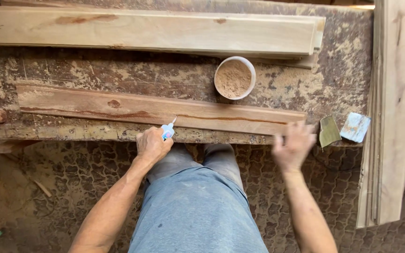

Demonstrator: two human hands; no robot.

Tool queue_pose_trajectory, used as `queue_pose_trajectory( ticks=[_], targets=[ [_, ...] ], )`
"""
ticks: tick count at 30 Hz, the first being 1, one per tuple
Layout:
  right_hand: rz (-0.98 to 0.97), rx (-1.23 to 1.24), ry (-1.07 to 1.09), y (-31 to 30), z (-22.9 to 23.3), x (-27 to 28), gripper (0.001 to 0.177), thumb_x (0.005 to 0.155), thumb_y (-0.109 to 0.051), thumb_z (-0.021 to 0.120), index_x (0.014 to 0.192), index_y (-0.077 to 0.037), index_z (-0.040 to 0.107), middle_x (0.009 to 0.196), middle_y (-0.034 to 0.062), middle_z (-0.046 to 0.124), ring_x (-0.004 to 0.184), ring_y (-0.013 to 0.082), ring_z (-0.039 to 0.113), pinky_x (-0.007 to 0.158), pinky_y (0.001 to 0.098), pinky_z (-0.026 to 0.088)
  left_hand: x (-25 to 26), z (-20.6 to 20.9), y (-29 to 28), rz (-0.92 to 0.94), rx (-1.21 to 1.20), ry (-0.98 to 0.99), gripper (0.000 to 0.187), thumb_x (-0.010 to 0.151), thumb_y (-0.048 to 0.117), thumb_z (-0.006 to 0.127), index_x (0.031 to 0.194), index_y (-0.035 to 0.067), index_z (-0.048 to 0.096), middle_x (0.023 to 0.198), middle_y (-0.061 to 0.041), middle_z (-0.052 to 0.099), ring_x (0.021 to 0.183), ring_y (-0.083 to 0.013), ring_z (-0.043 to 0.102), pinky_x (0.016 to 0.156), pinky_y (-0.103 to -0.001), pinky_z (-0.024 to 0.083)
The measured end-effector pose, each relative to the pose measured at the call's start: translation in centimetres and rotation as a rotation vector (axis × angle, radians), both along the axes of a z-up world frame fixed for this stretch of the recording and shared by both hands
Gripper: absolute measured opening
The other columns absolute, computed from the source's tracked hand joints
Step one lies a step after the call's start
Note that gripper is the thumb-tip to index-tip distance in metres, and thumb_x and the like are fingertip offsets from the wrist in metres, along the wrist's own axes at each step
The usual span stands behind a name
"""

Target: Sanding a wooden plank and applying wood glue to its surface.

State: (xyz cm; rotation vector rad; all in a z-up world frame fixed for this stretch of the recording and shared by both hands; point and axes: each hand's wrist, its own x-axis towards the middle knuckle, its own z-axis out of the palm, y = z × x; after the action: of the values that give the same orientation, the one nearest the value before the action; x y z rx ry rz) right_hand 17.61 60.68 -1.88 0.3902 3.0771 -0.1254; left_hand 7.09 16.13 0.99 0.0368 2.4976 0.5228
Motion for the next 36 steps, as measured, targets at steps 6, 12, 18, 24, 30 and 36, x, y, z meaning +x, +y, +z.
queue_pose_trajectory(
  ticks=[6,12,18,24,30,36],
  targets=[
    [0.392,-0.179,-0.069,-14.2,0.3,-3.4,0.066,0.087,-0.035,0.074,0.141,-0.006,0.052,0.153,0.0241,0.043,0.147,0.0449,0.033,0.122,0.0596,0.023,-0.5,0.1,-4.7,0.103,-0.072,-0.003,0.030,0.077,0.029,0.070,0.095,0.006,0.076,0.098,-0.018,0.072,0.096,-0.0389,0.067,0.086,-0.055,0.046],
    [0.491,-0.260,-0.220,-23.2,0.4,-10.0,0.080,0.084,-0.033,0.075,0.152,-0.008,0.039,0.159,0.0233,0.034,0.151,0.0444,0.022,0.123,0.0568,0.016,-0.5,1.7,-11.6,0.341,-0.045,0.000,0.031,0.083,0.033,0.070,0.101,0.009,0.075,0.097,-0.017,0.073,0.091,-0.0368,0.068,0.082,-0.051,0.050],
    [0.554,-0.259,-0.340,-25.0,2.4,-13.7,0.093,0.077,-0.031,0.084,0.153,-0.010,0.035,0.152,0.0210,0.041,0.143,0.0388,0.034,0.120,0.0528,0.024,-0.8,5.8,-16.1,0.720,0.798,0.059,0.032,0.089,0.025,0.077,0.113,0.004,0.071,0.095,-0.007,0.070,0.086,-0.0165,0.064,0.075,-0.033,0.054],
    [0.482,-0.071,-0.669,-29.2,6.7,-18.5,0.111,0.064,-0.045,0.094,0.150,-0.010,0.034,0.126,0.0136,0.052,0.122,0.0293,0.049,0.111,0.0441,0.039,-3.0,11.1,-19.8,0.700,0.898,0.199,0.045,0.086,0.021,0.076,0.128,0.007,0.068,0.104,-0.002,0.076,0.094,-0.0115,0.069,0.082,-0.028,0.057],
    [0.478,-0.164,-0.638,-28.1,3.2,-17.3,0.060,0.075,-0.052,0.085,0.109,-0.008,0.063,0.108,0.0127,0.062,0.102,0.0296,0.061,0.093,0.0430,0.050,-2.7,11.1,-23.6,0.692,0.846,0.375,0.044,0.085,0.019,0.076,0.125,0.004,0.067,0.113,-0.007,0.073,0.097,-0.0160,0.070,0.083,-0.031,0.057],
    [0.481,-0.420,-0.298,-26.4,0.1,-14.4,0.037,0.092,-0.046,0.067,0.087,-0.009,0.071,0.074,0.0167,0.070,0.068,0.0369,0.070,0.059,0.0470,0.056,-1.0,10.9,-23.8,0.826,0.776,0.462,0.041,0.085,0.017,0.075,0.123,0.003,0.069,0.108,-0.009,0.076,0.093,-0.0181,0.073,0.082,-0.032,0.058]
  ],
)
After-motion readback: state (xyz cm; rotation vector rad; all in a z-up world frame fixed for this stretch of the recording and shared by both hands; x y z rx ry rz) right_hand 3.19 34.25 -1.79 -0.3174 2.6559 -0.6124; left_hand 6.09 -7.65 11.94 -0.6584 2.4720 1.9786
